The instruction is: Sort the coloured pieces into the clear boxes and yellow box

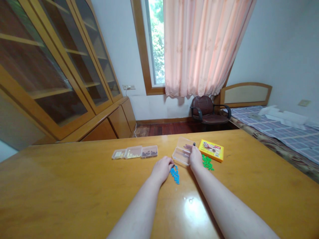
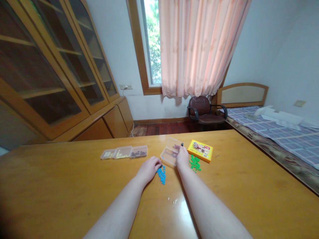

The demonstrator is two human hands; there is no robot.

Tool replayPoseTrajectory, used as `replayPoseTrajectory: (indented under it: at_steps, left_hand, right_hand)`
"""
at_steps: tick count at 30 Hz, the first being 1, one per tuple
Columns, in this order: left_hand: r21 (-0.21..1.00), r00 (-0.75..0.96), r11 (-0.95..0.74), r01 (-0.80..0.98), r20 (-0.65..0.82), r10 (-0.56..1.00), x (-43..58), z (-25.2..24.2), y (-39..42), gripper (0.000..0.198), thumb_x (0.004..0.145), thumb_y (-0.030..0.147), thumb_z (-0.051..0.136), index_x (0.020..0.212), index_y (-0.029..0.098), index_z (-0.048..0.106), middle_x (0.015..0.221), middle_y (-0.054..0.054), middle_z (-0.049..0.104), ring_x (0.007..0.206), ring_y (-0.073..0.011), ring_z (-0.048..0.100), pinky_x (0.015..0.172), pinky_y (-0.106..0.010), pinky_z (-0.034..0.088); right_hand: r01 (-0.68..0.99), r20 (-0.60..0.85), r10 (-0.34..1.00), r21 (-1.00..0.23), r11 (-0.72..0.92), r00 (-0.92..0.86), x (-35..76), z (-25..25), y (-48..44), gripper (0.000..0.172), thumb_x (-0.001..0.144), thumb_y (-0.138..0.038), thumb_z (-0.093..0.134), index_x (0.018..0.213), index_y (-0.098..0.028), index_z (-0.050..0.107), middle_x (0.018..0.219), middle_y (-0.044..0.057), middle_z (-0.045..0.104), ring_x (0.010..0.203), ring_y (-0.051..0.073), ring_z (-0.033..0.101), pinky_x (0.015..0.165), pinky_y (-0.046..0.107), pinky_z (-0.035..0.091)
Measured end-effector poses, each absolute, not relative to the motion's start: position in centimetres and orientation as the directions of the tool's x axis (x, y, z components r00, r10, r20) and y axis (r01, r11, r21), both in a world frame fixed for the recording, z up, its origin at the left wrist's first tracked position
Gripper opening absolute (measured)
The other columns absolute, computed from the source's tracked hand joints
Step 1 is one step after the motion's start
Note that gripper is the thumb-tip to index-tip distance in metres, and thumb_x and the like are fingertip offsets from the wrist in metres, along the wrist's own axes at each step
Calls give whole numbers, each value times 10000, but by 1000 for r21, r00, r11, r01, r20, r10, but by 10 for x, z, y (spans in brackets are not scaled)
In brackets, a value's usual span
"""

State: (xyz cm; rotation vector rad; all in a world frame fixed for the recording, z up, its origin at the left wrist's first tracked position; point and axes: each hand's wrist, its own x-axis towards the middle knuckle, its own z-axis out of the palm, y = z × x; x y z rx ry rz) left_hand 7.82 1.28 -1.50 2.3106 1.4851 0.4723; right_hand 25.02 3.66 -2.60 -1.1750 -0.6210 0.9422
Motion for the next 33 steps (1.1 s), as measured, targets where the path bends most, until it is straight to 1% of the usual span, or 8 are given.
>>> replayPoseTrajectory:
  at_steps: [6,10,13,17,20,24,27,33]
  left_hand:
    - [475,338,-355,805,124,933,77,-20,17,109,794,234,481,801,198,583,846,-26,573,759,-141,537,673,-243,397]
    - [586,67,-243,773,306,950,67,-13,23,138,821,211,420,831,185,555,878,-44,558,820,-155,530,742,-273,415]
    - [657,-48,-287,697,442,896,62,-4,22,150,838,231,402,865,179,540,899,-52,553,877,-157,520,788,-275,420]
    - [617,135,-438,654,475,870,69,1,14,167,840,249,415,881,192,566,908,-42,566,886,-150,526,811,-278,425]
    - [570,229,-463,679,435,871,75,-1,11,206,820,280,463,978,213,576,994,-46,564,967,-167,510,882,-319,399]
    - [543,282,-464,700,387,878,76,-10,13,431,761,343,553,1177,252,484,1222,-53,470,1144,-200,415,986,-373,321]
    - [582,339,-483,654,345,875,76,-16,16,567,721,323,602,1246,221,413,1278,-67,439,1177,-193,398,1012,-357,309]
    - [650,289,-425,629,312,905,77,-18,19,432,792,281,504,1212,198,446,1222,-72,507,1137,-184,449,987,-363,345]
  right_hand:
    - [-284,-56,881,-954,91,470,251,-31,40,281,738,-413,464,750,-170,605,858,62,669,629,168,622,567,295,503]
    - [-270,-56,892,-960,76,450,250,-28,40,286,733,-429,473,730,-177,609,863,66,672,635,168,619,569,288,499]
    - [-281,-41,921,-957,76,387,245,-22,35,310,712,-466,498,742,-178,609,855,72,670,674,178,618,562,283,494]
    - [-342,-46,972,-939,37,231,236,-18,28,339,685,-490,522,782,-176,607,879,82,663,727,205,624,550,311,499]
    - [-368,-54,976,-929,28,209,234,-20,29,338,695,-492,509,777,-179,605,855,80,670,725,209,631,575,333,505]
    - [-476,-133,959,-880,2,249,239,-26,36,308,738,-450,472,787,-178,606,836,80,676,725,211,638,591,351,516]
    - [-540,-182,950,-841,-17,254,242,-26,39,269,743,-410,487,787,-173,607,834,85,677,740,209,641,611,350,522]
    - [-472,-126,978,-881,-35,164,237,-25,36,269,721,-411,547,804,-165,619,808,91,683,787,227,641,632,347,523]
